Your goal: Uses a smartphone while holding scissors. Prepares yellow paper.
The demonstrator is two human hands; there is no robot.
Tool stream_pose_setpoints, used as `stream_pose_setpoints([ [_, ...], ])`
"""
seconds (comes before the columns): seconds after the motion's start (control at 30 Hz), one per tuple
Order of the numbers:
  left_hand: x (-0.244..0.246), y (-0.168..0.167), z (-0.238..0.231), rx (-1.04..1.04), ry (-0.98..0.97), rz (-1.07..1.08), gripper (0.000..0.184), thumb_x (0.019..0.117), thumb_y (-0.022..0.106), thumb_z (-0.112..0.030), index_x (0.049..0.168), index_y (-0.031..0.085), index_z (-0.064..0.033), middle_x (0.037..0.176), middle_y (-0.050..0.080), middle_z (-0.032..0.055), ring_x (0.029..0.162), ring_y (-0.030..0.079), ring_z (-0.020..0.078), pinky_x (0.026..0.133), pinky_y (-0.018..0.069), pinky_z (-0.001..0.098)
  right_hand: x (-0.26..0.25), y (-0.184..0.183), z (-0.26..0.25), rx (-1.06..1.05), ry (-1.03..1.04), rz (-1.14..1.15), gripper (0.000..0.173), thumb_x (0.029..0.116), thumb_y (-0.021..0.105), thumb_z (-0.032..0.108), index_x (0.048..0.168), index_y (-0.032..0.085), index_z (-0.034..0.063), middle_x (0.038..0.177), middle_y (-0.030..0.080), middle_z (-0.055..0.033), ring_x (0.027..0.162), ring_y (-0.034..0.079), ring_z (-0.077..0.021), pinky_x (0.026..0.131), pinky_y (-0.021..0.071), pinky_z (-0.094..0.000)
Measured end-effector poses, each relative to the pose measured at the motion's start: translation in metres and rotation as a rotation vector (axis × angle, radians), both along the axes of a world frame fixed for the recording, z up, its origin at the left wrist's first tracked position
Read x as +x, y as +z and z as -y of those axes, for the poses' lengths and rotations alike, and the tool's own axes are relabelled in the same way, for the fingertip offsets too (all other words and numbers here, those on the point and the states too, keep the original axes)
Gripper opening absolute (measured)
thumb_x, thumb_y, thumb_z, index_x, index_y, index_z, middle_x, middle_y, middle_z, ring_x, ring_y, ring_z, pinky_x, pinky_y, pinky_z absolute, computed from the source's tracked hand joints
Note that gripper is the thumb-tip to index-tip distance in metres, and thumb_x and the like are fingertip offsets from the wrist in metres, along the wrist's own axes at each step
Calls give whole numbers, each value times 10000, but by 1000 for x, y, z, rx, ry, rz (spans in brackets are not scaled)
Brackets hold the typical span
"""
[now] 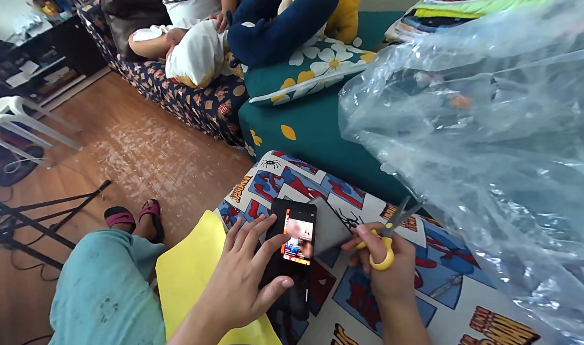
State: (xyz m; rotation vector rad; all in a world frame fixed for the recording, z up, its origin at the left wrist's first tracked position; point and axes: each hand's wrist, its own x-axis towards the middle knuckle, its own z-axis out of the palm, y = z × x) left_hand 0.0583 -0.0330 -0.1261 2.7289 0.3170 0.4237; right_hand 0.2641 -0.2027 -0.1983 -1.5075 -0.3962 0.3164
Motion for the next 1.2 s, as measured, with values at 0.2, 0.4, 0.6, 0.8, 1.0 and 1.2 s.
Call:
stream_pose_setpoints([
  [0.2, 1, -1, 3, 23, 3, -41, 667, 1019, 184, -702, 1459, 527, -335, 1594, 422, 45, 1527, 306, 233, 1224, 237, 589, 0, 1, 0, 9, -3, -13, 186, 969, 604, 315, 915, 675, 151, 656, 705, 7, 403, 564, -70, 346, 446, -212],
  [0.4, 0, -1, 4, 49, -17, -83, 623, 1038, 151, -667, 1344, 619, -393, 1608, 415, 20, 1548, 259, 258, 1229, 193, 619, -1, 4, -1, 13, -6, -31, 157, 975, 587, 248, 909, 672, 133, 655, 705, 0, 403, 562, -66, 341, 434, -202],
  [0.6, -4, 7, 4, -71, -75, 2, 633, 1042, 139, -653, 1216, 643, -313, 1591, 423, 28, 1544, 266, 242, 1244, 215, 581, 0, 1, -1, 24, -2, -20, 163, 969, 603, 281, 913, 670, 143, 656, 703, -3, 402, 564, -72, 343, 443, -211],
  [0.8, -5, 9, 4, -50, -40, 30, 643, 1031, 143, -675, 1273, 604, -296, 1580, 429, 32, 1527, 301, 227, 1232, 244, 566, 0, 1, 0, 27, 10, -12, 157, 969, 603, 286, 916, 670, 154, 659, 701, 6, 405, 566, -70, 347, 453, -211],
  [1.0, -5, 7, 3, -46, -25, 14, 663, 1026, 150, -686, 1317, 600, -295, 1576, 434, 48, 1524, 308, 236, 1228, 247, 576, 0, 1, 0, 29, 8, -19, 170, 970, 604, 296, 913, 675, 153, 649, 697, 1, 396, 561, -77, 340, 449, -216],
  [1.2, -5, 6, 3, -34, -1, 3, 671, 1019, 155, -701, 1338, 597, -310, 1579, 437, 44, 1518, 323, 235, 1220, 258, 579, 0, 1, 0, 11, 10, -4, 182, 975, 600, 308, 919, 674, 151, 657, 700, 3, 400, 562, -77, 342, 450, -216],
])
